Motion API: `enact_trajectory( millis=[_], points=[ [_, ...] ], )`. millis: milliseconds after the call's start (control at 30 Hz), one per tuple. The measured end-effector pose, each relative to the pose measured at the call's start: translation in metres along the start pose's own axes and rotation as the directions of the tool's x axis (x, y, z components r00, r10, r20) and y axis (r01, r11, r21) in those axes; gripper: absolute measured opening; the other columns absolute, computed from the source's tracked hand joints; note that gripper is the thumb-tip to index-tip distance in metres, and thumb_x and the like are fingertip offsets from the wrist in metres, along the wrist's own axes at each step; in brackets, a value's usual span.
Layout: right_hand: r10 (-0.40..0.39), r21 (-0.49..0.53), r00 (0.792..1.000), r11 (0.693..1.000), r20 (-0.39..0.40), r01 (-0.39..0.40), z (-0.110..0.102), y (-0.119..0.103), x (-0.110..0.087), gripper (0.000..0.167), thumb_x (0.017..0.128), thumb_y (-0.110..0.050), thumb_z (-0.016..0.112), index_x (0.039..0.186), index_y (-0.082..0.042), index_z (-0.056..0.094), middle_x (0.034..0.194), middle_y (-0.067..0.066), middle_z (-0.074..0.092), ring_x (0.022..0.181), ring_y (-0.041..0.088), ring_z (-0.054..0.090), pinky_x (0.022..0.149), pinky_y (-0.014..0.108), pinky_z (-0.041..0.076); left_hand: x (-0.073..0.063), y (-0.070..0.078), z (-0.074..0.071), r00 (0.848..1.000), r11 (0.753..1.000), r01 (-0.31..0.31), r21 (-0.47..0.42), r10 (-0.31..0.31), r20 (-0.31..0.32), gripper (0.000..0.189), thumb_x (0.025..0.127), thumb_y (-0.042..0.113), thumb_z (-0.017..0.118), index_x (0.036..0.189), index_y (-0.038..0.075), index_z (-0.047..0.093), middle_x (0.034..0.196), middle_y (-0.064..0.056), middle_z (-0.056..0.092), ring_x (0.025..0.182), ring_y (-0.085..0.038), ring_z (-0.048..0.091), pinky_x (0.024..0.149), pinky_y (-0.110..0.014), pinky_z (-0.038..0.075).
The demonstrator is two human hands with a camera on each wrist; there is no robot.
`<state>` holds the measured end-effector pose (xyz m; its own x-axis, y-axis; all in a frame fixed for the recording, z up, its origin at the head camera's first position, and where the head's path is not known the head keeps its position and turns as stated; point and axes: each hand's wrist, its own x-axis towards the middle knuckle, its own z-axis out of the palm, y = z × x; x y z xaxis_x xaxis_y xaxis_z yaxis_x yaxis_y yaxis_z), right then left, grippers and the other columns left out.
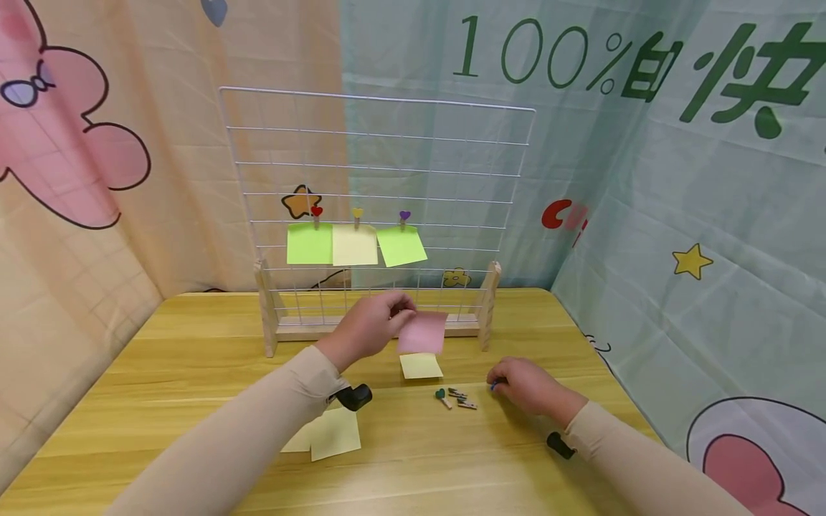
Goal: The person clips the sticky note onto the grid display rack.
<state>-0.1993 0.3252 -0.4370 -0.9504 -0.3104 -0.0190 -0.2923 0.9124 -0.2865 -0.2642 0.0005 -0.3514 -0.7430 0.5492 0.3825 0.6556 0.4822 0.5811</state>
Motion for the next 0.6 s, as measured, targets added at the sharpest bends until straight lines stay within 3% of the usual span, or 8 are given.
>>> enact_trajectory(
  millis=[300,600],
  points=[
    [-0.009,-0.007,1.0,1.0,-0.001,0.009,-0.001,0.0,-0.001,0.008,0.096,-0.007,0.074,0.099,-0.013,0.078,0.096,-0.005,0.071,0.087,0.008,0.062,0.082,0.036,0.058,0.015,0.014,-0.005,0.998,0.999,-0.051,0.012,0.051,-0.043,0.008,0.107,0.017,0.064,0.108,0.013,0.071,0.098,0.0,0.073,0.079,-0.014,0.061,0.074,-0.031,0.055],
    [0.001,-0.006,1.0,1.0,-0.002,-0.001,-0.001,0.0,-0.002,0.007,0.096,-0.006,0.075,0.097,-0.012,0.077,0.094,-0.004,0.071,0.085,0.008,0.061,0.08,0.037,0.058,0.03,0.025,-0.009,0.996,0.998,-0.064,0.005,0.064,-0.06,0.013,0.109,0.018,0.059,0.112,0.011,0.071,0.099,-0.001,0.073,0.078,-0.015,0.059,0.073,-0.031,0.052]
  ],
)
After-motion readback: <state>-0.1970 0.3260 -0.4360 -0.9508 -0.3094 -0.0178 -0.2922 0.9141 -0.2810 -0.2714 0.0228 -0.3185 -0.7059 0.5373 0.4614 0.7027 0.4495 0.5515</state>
